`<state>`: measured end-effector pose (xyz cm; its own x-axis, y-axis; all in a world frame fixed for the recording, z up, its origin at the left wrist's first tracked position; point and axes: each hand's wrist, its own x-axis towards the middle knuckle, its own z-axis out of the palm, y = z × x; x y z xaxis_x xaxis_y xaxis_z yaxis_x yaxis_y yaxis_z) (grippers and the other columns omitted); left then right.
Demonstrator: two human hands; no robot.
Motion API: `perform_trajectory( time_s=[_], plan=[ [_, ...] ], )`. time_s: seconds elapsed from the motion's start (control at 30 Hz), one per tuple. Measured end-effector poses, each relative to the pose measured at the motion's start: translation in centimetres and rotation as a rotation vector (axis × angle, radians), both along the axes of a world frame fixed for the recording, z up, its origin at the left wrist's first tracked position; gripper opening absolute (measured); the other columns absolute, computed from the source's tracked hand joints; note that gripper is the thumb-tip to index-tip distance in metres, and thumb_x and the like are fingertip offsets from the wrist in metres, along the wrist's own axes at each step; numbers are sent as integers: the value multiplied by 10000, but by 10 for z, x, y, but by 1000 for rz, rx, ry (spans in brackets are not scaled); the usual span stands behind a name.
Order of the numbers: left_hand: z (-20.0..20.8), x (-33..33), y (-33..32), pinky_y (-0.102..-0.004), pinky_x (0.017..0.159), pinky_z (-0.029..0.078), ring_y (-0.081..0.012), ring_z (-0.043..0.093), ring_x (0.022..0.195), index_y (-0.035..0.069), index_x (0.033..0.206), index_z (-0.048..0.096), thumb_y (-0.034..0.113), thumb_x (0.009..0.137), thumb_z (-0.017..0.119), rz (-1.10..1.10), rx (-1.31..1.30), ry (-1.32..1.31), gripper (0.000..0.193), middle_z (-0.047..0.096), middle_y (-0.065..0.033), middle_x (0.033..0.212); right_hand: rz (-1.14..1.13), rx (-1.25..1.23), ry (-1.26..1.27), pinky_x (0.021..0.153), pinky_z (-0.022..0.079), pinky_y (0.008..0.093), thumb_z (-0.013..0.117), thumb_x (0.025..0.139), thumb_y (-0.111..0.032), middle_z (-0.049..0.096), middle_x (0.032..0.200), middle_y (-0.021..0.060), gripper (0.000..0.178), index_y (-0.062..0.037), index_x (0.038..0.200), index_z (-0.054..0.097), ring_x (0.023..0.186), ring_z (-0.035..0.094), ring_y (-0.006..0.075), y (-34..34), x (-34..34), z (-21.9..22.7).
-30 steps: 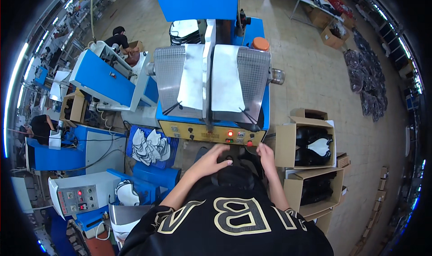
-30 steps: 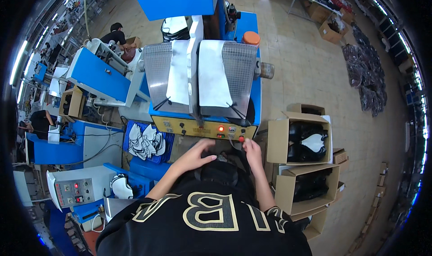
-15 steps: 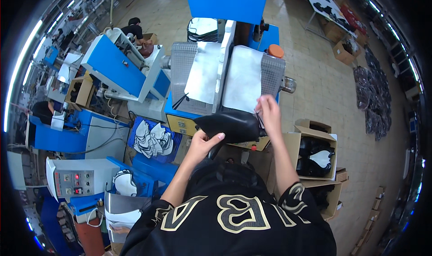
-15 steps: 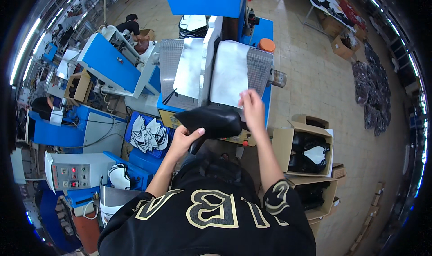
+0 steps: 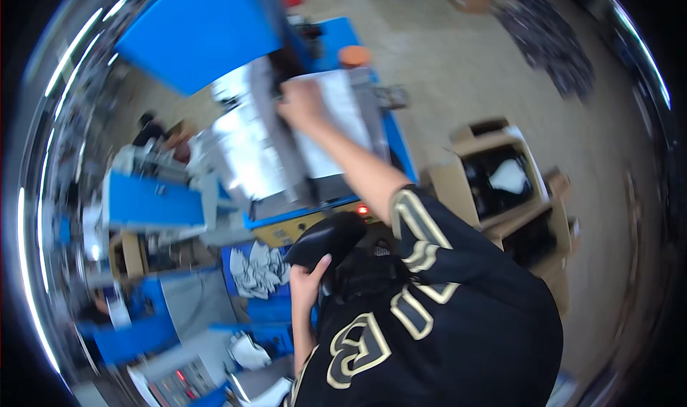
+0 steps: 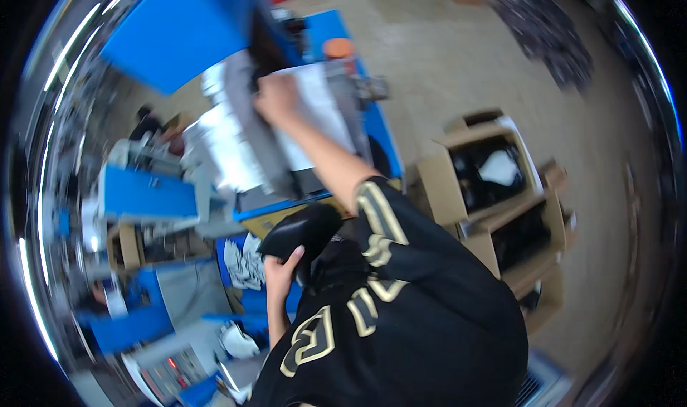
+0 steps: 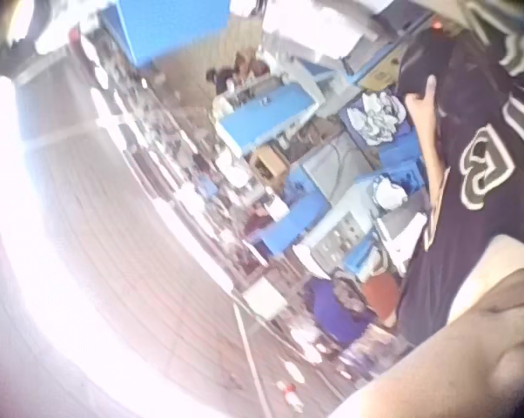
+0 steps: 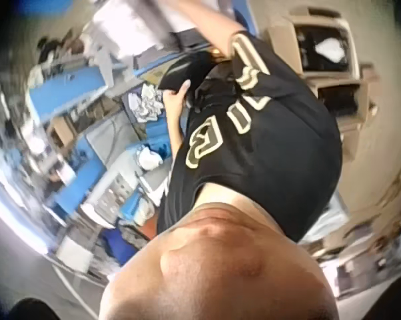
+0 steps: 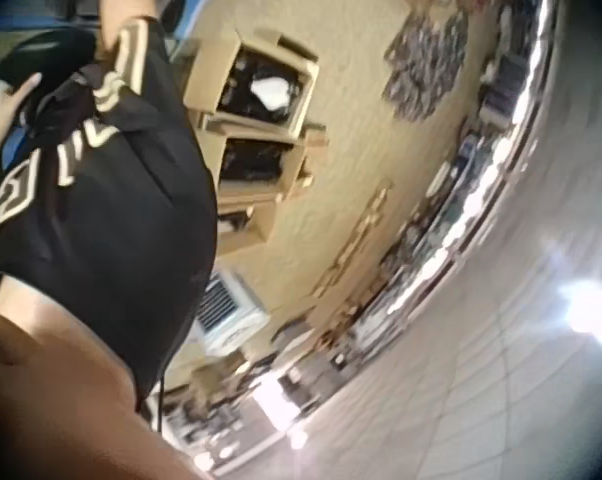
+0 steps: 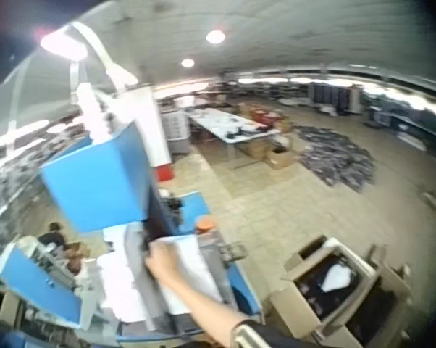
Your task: The person shapes shoe components using a heated molding machine, positioning fabric pieces onto the forms by hand, pressing them down to mold them, removing the finished pieces, and placing them into boxes.
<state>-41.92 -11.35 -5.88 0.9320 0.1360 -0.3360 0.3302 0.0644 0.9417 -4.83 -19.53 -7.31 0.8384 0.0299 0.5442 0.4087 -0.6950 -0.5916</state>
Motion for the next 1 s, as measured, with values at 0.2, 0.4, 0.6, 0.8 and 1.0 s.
perform_trajectory(
  time_s=[0.2, 0.4, 0.6, 0.8, 1.0],
  plan=[
    [-33, -12, 12, -259, 820, 500, -119, 640, 918, -51, 1129, 653, 104, 896, 730, -127, 128, 100, 291, 705, -63, 1019, -53, 211, -36, 1170, 212, 564, 583, 848, -221, 666, 786, 204, 248, 22, 856, 636, 808, 668, 352, 23, -2, -4],
    [-50, -9, 16, -305, 990, 437, -183, 596, 1103, -47, 1304, 537, 119, 937, 675, -230, 142, 110, 426, 637, -119, 1225, -237, 700, -42, 505, 457, 523, 581, 931, -201, 605, 627, 169, 212, -50, 1021, 462, 590, 623, 402, -52, -61, -4],
    [-61, 4, 14, -312, 1030, 402, -209, 569, 1155, -53, 1307, 541, 200, 970, 634, -348, 239, 228, 431, 615, -141, 1262, 7, 1403, 486, 769, 533, 284, 558, 985, -111, 649, 1046, 89, 341, -51, 1316, 500, 868, 646, 161, -240, -174, -47],
    [-86, 11, 8, -315, 1056, 386, -214, 558, 1195, -52, 1343, 516, 181, 972, 628, -413, 227, 171, 452, 610, -127, 1298, -393, 1295, 668, 779, 504, 303, 595, 967, -129, 644, 1171, 32, 411, -151, 1365, 496, 1005, 613, 153, -389, -301, -66],
    [-99, 16, -2, -302, 1025, 409, -190, 575, 1162, -67, 1311, 519, 215, 968, 648, -497, 294, 157, 462, 632, -135, 1253, -392, 623, 1086, 812, 500, 308, 720, 880, -273, 661, 1134, 10, 483, -82, 1306, 596, 970, 614, 131, -541, -296, -102]
  ],
)
